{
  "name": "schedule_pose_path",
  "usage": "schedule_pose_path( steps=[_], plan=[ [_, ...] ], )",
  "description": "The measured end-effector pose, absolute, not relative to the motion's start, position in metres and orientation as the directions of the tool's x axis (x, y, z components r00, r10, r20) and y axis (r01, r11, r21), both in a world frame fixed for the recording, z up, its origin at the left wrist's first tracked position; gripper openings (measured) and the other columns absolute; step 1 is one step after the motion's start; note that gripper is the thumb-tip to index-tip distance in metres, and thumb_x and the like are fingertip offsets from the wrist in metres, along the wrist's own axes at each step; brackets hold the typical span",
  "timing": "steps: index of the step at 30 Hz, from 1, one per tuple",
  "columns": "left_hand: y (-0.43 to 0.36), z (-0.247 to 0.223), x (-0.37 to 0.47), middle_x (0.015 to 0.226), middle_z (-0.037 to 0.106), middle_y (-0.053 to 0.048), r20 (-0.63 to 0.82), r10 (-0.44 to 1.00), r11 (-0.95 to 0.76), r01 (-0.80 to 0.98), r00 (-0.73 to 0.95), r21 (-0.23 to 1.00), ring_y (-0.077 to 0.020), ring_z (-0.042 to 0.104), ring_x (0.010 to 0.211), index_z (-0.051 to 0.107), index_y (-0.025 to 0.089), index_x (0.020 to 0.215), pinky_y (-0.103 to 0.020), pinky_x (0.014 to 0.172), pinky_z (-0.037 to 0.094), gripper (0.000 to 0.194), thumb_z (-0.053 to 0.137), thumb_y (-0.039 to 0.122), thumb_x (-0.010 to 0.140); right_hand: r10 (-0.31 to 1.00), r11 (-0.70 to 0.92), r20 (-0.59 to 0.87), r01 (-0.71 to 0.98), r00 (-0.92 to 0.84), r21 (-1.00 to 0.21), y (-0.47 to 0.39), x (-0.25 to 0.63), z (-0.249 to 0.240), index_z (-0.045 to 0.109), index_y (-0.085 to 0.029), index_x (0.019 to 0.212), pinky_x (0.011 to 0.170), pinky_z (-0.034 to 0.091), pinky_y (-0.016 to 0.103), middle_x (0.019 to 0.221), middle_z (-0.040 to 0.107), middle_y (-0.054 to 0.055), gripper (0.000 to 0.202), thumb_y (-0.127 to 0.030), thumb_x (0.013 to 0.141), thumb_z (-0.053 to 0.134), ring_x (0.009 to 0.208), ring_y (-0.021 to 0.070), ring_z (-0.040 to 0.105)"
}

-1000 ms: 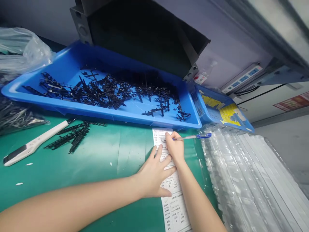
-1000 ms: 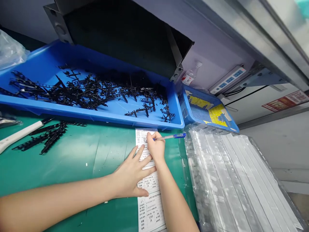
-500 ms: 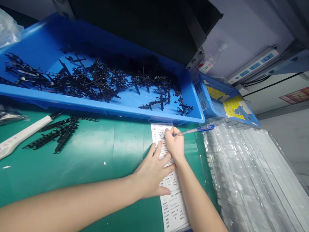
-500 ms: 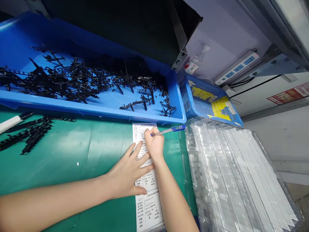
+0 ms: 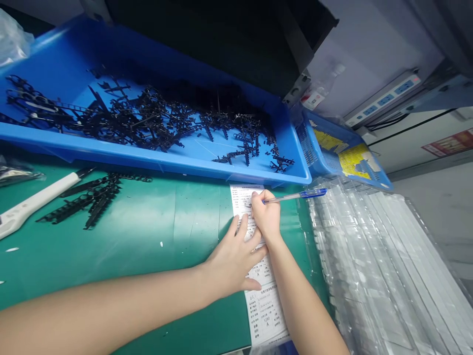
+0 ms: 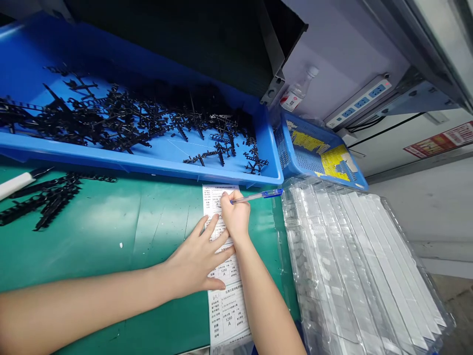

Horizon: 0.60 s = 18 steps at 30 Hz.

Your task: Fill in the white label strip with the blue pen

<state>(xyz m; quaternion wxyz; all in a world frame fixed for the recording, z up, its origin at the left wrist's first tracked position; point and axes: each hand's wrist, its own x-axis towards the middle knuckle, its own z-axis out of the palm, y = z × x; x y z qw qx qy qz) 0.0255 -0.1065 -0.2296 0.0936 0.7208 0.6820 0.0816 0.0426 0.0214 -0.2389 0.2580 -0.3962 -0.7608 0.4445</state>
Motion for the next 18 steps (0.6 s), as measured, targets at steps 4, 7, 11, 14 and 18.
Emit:
schedule_pose_path(
  steps=[4, 7, 11, 14, 18],
  plan=[
    [-0.12, -0.234, 0.048, 0.122, 0.047, -0.016, 0.013, 0.995, -0.104, 0.995, 0.104, -0.006, -0.0384, 0.036, 0.115, 0.048, 0.013, 0.12, -0.048, 0.093, 0.028, 0.055, 0.049, 0.049, 0.078, 0.832, 0.206, 0.0, 0.309, -0.555, -0.929, 0.021, 0.046, -0.234, 0.027, -0.023, 0.051, 0.038, 0.027, 0.022, 0.035, 0.03, -0.009, 0.029, -0.033, 0.073, 0.042, 0.033, 0.0092, 0.031],
    [-0.13, -0.238, 0.06, 0.123, 0.045, -0.02, 0.059, 0.993, -0.097, 0.988, 0.105, -0.124, -0.0402, 0.038, 0.113, 0.047, 0.008, 0.121, -0.048, 0.088, 0.032, 0.052, 0.05, 0.038, 0.078, 0.825, 0.157, -0.044, 0.304, -0.564, -0.94, 0.013, 0.062, -0.227, 0.025, -0.023, 0.051, 0.034, 0.024, 0.021, 0.031, 0.029, -0.01, 0.029, -0.033, 0.074, 0.041, 0.029, 0.009, 0.03],
    [-0.133, -0.238, 0.062, 0.121, 0.046, -0.022, 0.049, 0.988, -0.133, 0.976, 0.143, -0.174, -0.0412, 0.041, 0.11, 0.046, 0.005, 0.12, -0.048, 0.086, 0.035, 0.054, 0.049, 0.036, 0.077, 0.828, 0.179, -0.056, 0.359, -0.557, -0.916, -0.005, 0.092, -0.225, 0.028, -0.022, 0.05, 0.039, 0.029, 0.022, 0.033, 0.032, -0.009, 0.031, -0.031, 0.074, 0.045, 0.032, 0.0091, 0.033],
    [-0.133, -0.237, 0.061, 0.119, 0.049, -0.021, 0.058, 0.988, -0.133, 0.974, 0.145, -0.181, -0.0393, 0.044, 0.109, 0.048, 0.006, 0.119, -0.048, 0.087, 0.036, 0.05, 0.047, 0.034, 0.078, 0.842, 0.225, -0.028, 0.399, -0.538, -0.889, -0.013, 0.103, -0.229, 0.029, -0.022, 0.049, 0.045, 0.032, 0.023, 0.039, 0.033, -0.008, 0.032, -0.033, 0.075, 0.045, 0.039, 0.0099, 0.034],
    [-0.133, -0.24, 0.062, 0.117, 0.051, -0.021, 0.116, 0.986, -0.102, 0.98, 0.123, -0.168, -0.0388, 0.045, 0.108, 0.052, 0.006, 0.116, -0.047, 0.087, 0.034, 0.051, 0.053, 0.037, 0.075, 0.834, 0.266, -0.011, 0.419, -0.552, -0.868, -0.012, 0.102, -0.233, 0.029, -0.021, 0.049, 0.047, 0.03, 0.024, 0.043, 0.033, -0.007, 0.032, -0.034, 0.074, 0.045, 0.044, 0.0106, 0.034]
  ],
)
